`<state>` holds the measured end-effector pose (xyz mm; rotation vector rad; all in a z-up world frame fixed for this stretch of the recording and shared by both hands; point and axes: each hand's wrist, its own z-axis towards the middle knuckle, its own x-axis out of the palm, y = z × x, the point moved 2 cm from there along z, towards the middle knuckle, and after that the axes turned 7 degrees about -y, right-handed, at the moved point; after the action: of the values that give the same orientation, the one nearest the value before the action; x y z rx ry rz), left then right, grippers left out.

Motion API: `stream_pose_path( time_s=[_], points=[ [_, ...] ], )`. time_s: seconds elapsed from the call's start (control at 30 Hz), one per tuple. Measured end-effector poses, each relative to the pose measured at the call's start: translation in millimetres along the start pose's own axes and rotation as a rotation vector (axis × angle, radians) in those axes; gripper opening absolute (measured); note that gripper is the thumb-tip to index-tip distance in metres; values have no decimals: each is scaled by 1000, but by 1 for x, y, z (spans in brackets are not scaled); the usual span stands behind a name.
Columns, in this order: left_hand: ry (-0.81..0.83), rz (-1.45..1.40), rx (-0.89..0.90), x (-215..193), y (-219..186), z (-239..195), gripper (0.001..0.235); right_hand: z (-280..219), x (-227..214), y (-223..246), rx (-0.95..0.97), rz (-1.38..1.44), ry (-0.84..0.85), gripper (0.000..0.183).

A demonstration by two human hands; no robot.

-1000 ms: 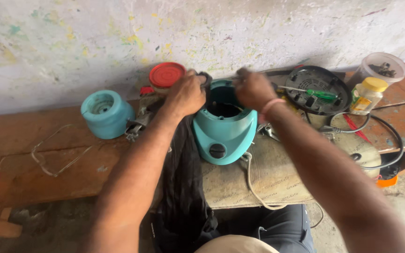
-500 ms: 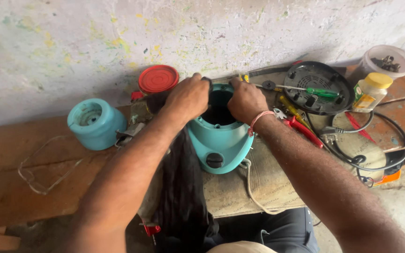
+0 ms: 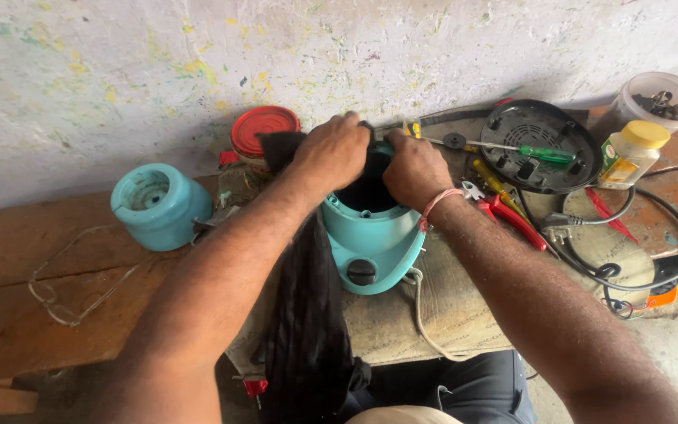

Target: The person cleans the interior of a blue mixer grinder housing with a black cloth and uses a screwdriver to tighten screws on a small blue plastic component.

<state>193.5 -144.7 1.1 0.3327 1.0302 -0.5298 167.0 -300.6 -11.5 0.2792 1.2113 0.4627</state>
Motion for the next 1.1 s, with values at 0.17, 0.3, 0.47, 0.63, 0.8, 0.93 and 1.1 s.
stream_pose_path(
  time_s=[0.17, 0.3, 0.47, 0.63, 0.8, 0.93, 1.1],
  points=[
    [183, 35, -204, -33, 6, -41, 20, -1, -1, -5, 38, 15, 13, 38],
    [187, 9, -255, -35, -1, -51, 19, 1, 5, -3, -23, 23, -18, 36],
    [86, -60, -164, -15, 2, -6, 18, 4, 10, -6, -11, 17, -31, 40],
    [97, -93, -203, -24, 6, -31, 18, -1, 5, -5, 26, -26, 32, 39],
    [174, -85, -245, -45, -4, -70, 19, -1, 3, -1, 10, 7, -14, 39],
    [149, -218, -280, -69, -30, -105, 16, -3, 0, 2, 5, 36, -29, 41],
    [-31, -582, -184, -83, -60, -128, 13, -4, 0, -4, 62, 30, -6, 42]
  ],
)
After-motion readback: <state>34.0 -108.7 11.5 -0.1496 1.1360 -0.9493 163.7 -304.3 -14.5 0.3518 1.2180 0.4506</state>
